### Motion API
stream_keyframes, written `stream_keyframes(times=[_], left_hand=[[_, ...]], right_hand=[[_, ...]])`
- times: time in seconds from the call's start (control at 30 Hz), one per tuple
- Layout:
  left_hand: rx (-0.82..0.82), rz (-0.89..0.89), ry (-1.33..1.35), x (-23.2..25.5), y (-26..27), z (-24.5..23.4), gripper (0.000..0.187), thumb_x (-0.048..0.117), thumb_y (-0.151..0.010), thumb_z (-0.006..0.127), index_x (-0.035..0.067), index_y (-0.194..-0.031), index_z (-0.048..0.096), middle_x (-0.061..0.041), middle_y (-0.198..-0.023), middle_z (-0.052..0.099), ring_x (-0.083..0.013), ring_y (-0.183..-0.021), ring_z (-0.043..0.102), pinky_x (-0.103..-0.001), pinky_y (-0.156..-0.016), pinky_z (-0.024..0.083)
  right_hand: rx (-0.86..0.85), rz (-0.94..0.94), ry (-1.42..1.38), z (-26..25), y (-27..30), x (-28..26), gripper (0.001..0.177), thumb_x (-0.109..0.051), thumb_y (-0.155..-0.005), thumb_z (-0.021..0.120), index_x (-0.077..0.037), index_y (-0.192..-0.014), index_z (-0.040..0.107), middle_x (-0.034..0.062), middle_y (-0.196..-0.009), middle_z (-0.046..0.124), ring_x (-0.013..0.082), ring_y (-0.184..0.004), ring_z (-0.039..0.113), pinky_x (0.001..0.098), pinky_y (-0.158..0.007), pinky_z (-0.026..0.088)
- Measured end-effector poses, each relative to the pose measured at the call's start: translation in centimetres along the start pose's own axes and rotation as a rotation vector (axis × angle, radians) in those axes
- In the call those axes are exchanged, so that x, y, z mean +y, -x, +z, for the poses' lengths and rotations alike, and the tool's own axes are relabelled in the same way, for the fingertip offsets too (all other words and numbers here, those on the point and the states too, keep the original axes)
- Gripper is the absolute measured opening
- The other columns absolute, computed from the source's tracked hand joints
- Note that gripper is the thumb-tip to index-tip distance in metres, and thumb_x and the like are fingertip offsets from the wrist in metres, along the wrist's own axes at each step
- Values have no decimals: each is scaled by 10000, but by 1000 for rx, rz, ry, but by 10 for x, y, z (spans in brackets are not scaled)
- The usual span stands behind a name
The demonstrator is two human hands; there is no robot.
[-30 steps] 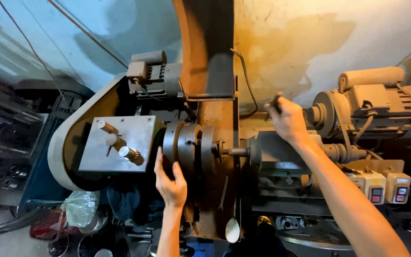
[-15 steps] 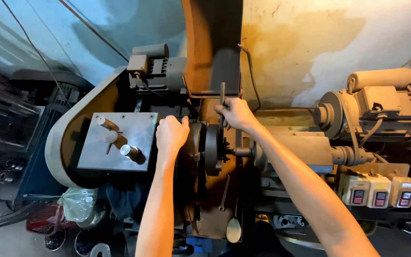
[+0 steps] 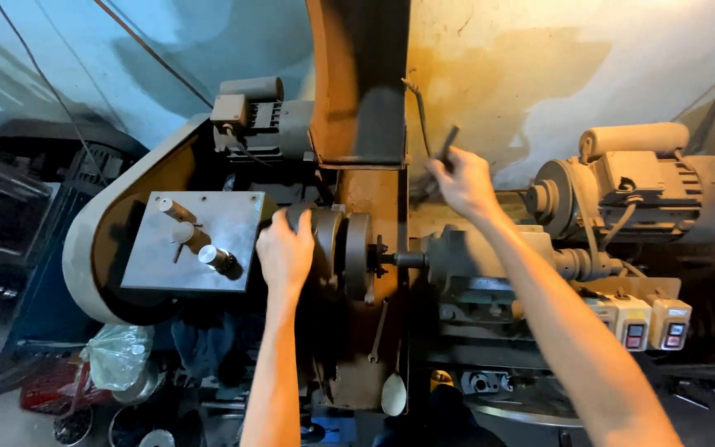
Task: Operating a metal lathe to machine a cylindrical part, including adjusting the chuck and measuring with a caliper.
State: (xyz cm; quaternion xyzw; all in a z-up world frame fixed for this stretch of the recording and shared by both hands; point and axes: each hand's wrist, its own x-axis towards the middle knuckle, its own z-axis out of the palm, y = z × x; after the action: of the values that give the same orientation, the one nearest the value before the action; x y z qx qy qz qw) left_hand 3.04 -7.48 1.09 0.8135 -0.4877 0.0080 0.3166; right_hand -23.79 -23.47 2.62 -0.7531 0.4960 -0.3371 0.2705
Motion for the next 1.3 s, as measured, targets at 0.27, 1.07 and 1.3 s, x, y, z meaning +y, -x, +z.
stream_keyframes(times=[0.27,1.07,1.3], left_hand=[[418,21,412,-85,161,73,515,96,-1020,619,-18,-1502,478,-247,-1242,670,-399,-1015,694,-449,-805,594],[340,155,357,-31,82,17,352,149,-1018,676,-55,-1302,632,-335,-1146,682,-528,-1014,648,-541,-814,559],[116,-261,446,-93,203,71,421,-22,-986,517,-91,-1395,443,-327,-1280,545,-494,-1208,557,-559,-1023,501]], right_hand=[[-184,172,357,-32,22,66,204,-231,-969,682,-47,-889,716,189,-843,755,443,-957,702,503,-845,565],[-34,-79,361,-17,21,92,237,-278,-954,709,-83,-872,601,197,-708,660,473,-841,665,553,-718,564],[-63,-82,418,-14,23,90,264,-299,-964,701,-83,-858,593,201,-714,666,445,-838,685,536,-714,570]])
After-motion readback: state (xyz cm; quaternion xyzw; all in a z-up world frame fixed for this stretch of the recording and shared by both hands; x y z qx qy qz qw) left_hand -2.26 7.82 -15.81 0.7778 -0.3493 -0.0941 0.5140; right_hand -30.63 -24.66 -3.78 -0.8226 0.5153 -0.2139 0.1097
